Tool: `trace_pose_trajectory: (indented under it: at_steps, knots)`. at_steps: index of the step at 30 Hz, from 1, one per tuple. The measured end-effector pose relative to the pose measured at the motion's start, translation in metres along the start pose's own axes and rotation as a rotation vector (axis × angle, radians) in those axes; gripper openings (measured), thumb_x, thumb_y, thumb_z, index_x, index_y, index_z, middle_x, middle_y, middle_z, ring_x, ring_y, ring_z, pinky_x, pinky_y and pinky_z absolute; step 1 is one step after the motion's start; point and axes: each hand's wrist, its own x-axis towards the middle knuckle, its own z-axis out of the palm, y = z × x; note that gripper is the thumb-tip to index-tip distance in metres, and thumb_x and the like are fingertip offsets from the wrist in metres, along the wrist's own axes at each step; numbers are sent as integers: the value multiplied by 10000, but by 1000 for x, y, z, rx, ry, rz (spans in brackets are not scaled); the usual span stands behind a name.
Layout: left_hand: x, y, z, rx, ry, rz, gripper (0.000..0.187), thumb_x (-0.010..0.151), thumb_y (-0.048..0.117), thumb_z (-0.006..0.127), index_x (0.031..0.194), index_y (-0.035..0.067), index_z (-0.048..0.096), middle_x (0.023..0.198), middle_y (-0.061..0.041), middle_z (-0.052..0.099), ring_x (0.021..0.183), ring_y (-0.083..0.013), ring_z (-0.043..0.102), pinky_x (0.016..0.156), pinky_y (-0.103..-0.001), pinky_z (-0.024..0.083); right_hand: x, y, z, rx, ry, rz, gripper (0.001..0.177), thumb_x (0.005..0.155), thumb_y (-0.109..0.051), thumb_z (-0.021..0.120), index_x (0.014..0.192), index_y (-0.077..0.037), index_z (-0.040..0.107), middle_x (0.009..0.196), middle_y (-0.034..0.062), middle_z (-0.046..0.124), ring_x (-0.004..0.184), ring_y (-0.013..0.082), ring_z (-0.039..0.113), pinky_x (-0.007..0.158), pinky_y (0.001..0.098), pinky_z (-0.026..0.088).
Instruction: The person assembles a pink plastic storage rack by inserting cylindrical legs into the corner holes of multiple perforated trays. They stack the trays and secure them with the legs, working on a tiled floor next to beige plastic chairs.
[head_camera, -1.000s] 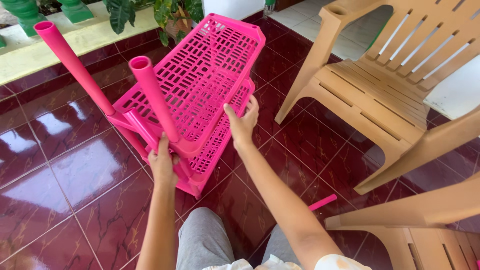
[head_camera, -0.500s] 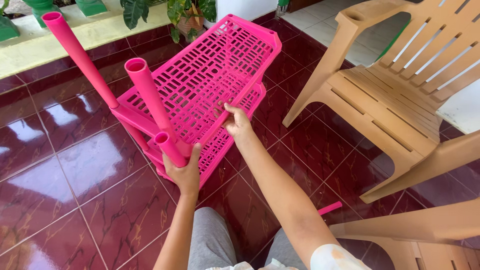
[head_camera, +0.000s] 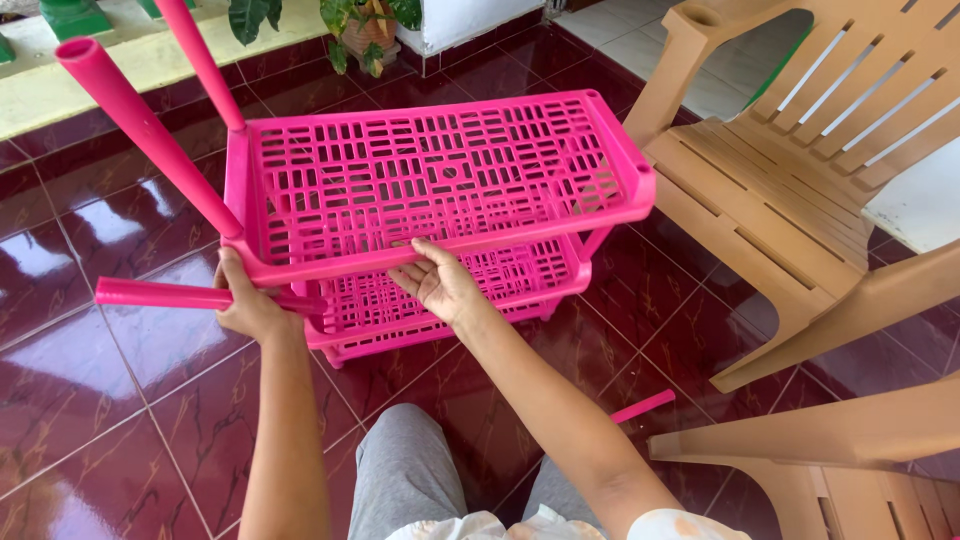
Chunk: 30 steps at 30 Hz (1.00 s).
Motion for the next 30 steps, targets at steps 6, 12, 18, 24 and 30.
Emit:
trace_pose_trajectory:
  at_steps: [6,12,18,24,30]
  knots:
    - [-34,12,1,178,56,-68,312,1004,352,742,971,71,612,724,1,585,489,-69,522,429,-232,419,-34,-17,-18,-165,247,-152,471,779,-360,801,1148,-139,608,1106,84,657,1065,267,642,988,488,545]
    - [-93,-14,13,223,-110,-220,221,969,241,740,1082,91,623,723,2,582,475,-79,499,437,-240,437,-41,-134,-88,86,477,-558,484,874,-375,765,1217,-67,617,1022,107,667,901,253,652,850,408,573]
    - [-81,-37,26,272,-117,-193,233,1020,269,686,1024,50,605,808,-27,642,488,-99,514,438,-258,443,-48,-166,-125,116,272,-562,372,867,-3,681,1229,13,594,1138,152,691,1066,294,699,939,430,624]
    - [-42,-42,33,326,-146,-219,318,1013,361,702,1077,63,610,831,-18,640,494,-80,509,439,-249,443,-78,-134,-108,154,276,-528,313,884,33,690,1180,44,591,1106,178,712,1034,285,728,944,385,637]
    - [-33,-29,51,333,-67,-339,462,964,483,687,1074,45,590,764,-15,622,430,-84,491,385,-257,461,-121,-71,-73,50,195,-467,264,955,-164,667,1158,-8,602,1104,174,714,1008,251,728,904,404,636]
